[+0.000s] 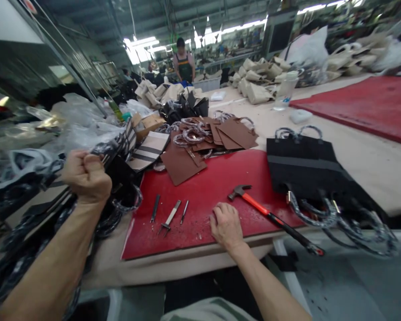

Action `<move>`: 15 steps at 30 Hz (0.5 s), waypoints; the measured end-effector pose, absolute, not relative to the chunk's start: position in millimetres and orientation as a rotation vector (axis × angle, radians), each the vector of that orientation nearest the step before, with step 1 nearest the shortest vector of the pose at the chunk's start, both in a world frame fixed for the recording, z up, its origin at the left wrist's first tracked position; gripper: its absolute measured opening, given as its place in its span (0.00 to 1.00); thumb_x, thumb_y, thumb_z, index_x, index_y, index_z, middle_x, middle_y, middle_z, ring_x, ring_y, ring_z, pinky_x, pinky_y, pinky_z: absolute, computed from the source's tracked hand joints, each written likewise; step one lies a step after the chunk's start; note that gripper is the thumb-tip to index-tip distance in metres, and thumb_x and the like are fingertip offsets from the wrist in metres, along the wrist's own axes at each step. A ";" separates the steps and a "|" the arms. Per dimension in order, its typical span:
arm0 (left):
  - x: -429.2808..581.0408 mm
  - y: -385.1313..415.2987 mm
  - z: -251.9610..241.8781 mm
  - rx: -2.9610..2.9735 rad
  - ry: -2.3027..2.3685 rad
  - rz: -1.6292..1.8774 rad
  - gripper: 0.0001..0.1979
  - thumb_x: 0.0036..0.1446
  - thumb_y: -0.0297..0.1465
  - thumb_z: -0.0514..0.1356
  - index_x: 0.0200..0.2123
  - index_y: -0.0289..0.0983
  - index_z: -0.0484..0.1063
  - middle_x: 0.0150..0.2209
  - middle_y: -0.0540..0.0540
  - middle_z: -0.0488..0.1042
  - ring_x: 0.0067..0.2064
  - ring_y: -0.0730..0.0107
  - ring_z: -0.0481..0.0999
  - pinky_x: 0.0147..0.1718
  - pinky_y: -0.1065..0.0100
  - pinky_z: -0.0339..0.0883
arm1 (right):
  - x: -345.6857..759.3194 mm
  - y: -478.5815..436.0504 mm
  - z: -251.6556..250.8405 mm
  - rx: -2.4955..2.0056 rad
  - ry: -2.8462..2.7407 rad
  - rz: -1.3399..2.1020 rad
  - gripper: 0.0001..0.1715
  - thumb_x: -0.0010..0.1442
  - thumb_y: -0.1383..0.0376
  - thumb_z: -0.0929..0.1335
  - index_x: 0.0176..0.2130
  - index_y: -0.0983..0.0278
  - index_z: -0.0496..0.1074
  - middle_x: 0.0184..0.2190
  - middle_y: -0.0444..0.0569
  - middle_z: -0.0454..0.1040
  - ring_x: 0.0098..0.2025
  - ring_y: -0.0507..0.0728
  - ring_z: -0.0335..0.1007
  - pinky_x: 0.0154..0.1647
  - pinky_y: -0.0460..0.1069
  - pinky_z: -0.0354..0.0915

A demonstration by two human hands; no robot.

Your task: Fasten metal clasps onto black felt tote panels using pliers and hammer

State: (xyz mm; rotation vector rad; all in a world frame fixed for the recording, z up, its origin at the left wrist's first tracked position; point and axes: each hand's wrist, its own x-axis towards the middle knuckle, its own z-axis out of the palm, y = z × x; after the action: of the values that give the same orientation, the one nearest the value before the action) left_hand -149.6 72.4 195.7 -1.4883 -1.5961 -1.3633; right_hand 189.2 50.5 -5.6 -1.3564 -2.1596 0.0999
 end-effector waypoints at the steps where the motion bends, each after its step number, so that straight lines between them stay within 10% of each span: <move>1: -137.3 76.9 201.9 -1.566 -1.405 -1.339 0.10 0.64 0.34 0.51 0.34 0.36 0.67 0.34 0.42 0.72 0.39 0.62 0.73 0.43 0.62 0.67 | 189.3 49.6 -5.3 -1.350 -2.157 0.111 0.06 0.63 0.68 0.65 0.41 0.65 0.71 0.44 0.55 0.71 0.48 0.63 0.63 0.52 0.58 0.60; 7: -47.9 44.2 153.6 -2.322 -0.661 -1.015 0.07 0.65 0.30 0.52 0.40 0.34 0.68 0.36 0.40 0.74 0.37 0.65 0.75 0.33 0.67 0.68 | 194.5 51.6 -10.7 -1.280 -2.016 0.266 0.05 0.62 0.68 0.64 0.38 0.64 0.71 0.42 0.54 0.72 0.48 0.63 0.65 0.52 0.58 0.60; 15: 9.3 -32.5 2.0 -2.814 -0.877 -0.889 0.08 0.62 0.23 0.50 0.37 0.33 0.68 0.36 0.38 0.74 0.38 0.63 0.74 0.40 0.59 0.75 | 219.2 46.3 -5.6 -1.162 -1.504 0.775 0.12 0.66 0.60 0.62 0.39 0.62 0.72 0.37 0.50 0.75 0.41 0.58 0.71 0.46 0.53 0.67</move>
State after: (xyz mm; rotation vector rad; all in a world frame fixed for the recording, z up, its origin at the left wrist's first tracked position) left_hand 9.3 -32.5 2.0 -2.8137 -0.8775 -0.8886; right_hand 219.2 46.3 -5.6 -1.1620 -1.5044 0.7754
